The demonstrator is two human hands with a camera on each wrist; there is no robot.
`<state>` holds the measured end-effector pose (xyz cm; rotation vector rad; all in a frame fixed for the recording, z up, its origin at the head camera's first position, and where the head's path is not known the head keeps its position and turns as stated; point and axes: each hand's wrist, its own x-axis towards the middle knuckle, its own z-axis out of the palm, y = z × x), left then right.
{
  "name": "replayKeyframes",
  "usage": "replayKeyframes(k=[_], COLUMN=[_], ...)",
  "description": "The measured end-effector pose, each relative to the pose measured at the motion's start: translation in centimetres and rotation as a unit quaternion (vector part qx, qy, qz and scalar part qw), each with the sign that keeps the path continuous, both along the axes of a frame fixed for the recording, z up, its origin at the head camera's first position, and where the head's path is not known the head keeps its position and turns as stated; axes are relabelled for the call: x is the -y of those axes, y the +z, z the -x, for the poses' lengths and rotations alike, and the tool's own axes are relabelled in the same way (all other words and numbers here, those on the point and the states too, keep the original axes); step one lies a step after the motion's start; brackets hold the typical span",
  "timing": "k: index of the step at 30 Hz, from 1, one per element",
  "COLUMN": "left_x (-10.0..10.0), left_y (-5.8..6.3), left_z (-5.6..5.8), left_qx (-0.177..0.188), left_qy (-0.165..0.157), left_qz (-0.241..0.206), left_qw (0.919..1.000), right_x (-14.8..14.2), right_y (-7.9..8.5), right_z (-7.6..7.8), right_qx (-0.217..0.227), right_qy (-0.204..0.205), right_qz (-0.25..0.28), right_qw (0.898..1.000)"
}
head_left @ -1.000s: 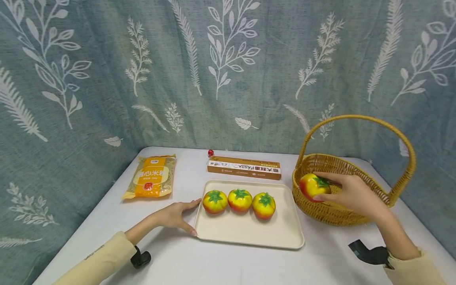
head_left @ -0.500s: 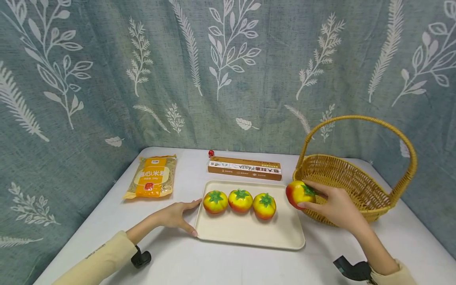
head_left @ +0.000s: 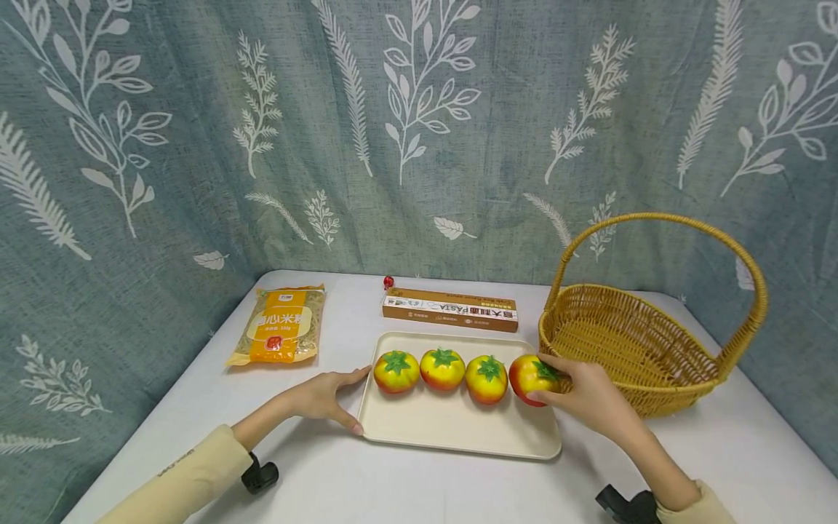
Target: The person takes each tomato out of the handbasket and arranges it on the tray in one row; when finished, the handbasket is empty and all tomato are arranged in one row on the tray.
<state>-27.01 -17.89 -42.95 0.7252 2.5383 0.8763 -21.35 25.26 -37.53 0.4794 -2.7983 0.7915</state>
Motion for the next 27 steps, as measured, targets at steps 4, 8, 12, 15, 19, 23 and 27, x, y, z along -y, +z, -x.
replayKeyframes(k=[4,8,12,15,19,23,27], left_x=[0.0,0.0,0.0,0.0,-0.1,0.0,-0.1], left_y=[0.0,0.0,0.1,0.1,0.0,0.0,0.0], left_z=[0.0,0.0,-0.1,-0.1,0.0,0.1,0.1], left_qx=[0.001,0.002,0.004,0.004,0.003,0.004,0.005], left_qy=[0.001,0.001,0.000,-0.003,-0.006,-0.004,-0.003], left_qz=[0.000,-0.002,-0.005,-0.008,-0.008,-0.006,-0.006], left_qw=[1.0000,1.0000,1.0000,1.0000,0.9999,1.0000,1.0000], right_x=[0.1,0.1,0.3,0.3,0.3,0.2,0.2], right_y=[-0.8,-1.6,-2.1,-2.4,-2.9,-3.2,-3.4], right_z=[0.4,0.7,0.8,0.8,0.9,1.1,1.1], right_qx=[0.006,0.005,-0.001,-0.008,-0.024,-0.042,-0.052], right_qy=[-0.006,-0.014,-0.018,-0.020,-0.020,-0.019,-0.018], right_qz=[-0.009,-0.017,-0.021,-0.019,-0.012,-0.012,-0.013], right_qw=[1.000,1.000,1.000,1.000,0.999,0.999,0.998])
